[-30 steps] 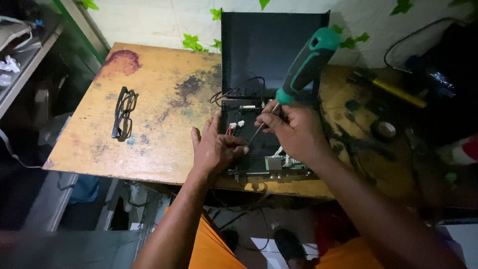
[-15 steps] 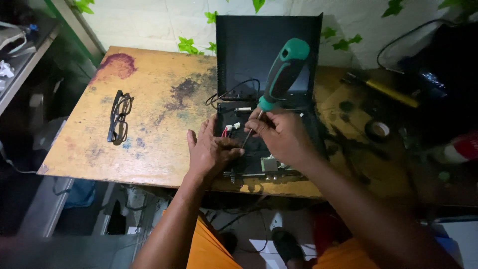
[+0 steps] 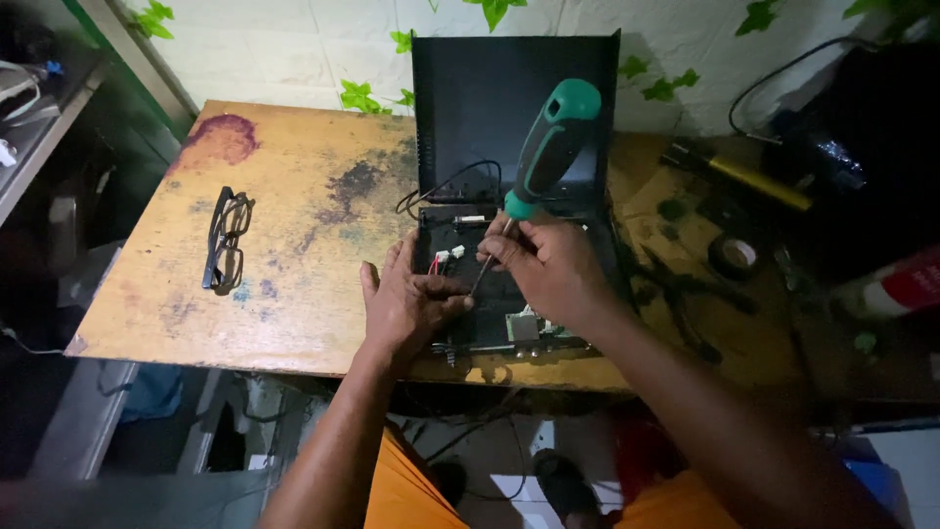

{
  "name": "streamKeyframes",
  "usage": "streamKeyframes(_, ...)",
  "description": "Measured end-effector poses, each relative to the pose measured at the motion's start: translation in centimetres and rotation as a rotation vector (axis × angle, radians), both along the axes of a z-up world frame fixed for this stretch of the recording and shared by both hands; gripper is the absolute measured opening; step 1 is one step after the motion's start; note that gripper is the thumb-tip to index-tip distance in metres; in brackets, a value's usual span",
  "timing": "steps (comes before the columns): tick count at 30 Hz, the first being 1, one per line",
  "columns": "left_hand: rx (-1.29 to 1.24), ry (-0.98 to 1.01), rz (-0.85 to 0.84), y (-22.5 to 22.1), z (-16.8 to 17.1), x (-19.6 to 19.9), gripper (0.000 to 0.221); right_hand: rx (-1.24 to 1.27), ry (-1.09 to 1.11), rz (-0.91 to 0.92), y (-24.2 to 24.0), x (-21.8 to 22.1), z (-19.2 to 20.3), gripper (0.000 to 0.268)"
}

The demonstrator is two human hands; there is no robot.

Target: The person is repairing or assembling the internal components of an electronic device, using a screwdriver to secure parts and organizing the internal wiring.

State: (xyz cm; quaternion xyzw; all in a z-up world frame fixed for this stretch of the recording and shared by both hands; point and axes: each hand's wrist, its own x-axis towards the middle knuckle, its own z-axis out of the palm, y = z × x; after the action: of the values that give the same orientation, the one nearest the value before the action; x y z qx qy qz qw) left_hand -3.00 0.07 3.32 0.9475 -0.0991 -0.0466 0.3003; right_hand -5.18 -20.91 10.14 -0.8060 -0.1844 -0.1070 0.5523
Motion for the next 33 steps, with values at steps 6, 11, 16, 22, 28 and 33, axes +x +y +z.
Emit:
streamKeyframes(6,0.021,0.014,0.012,0.0,0.0,0.1,0.025,-0.029,-0.050,0.032,0.5,-0.1,0.6,0.020)
streamKeyframes(11,0.014,0.012,0.009,0.0,0.3,0.0,0.026,-0.036,-0.080,0.034,0.4,0.1,0.4,0.017)
streamKeyframes(16,-0.026,0.006,0.018,0.0,0.1,-0.1,0.028,-0.080,-0.108,0.042,0.7,0.0,0.8,0.020)
streamKeyframes(22,-0.021,0.007,0.003,0.2,0.1,-0.4,0.030,-0.170,-0.156,0.043,1.1,-0.9,1.8,0.017)
streamKeyframes(28,-0.016,0.007,-0.018,0.2,0.3,-0.2,0.034,-0.211,-0.151,0.013,1.1,-1.1,2.2,0.019)
streamKeyframes(33,-0.041,0.042,-0.004,0.2,0.4,-0.3,0.031,-0.202,-0.130,0.019,0.5,-1.7,2.0,0.019)
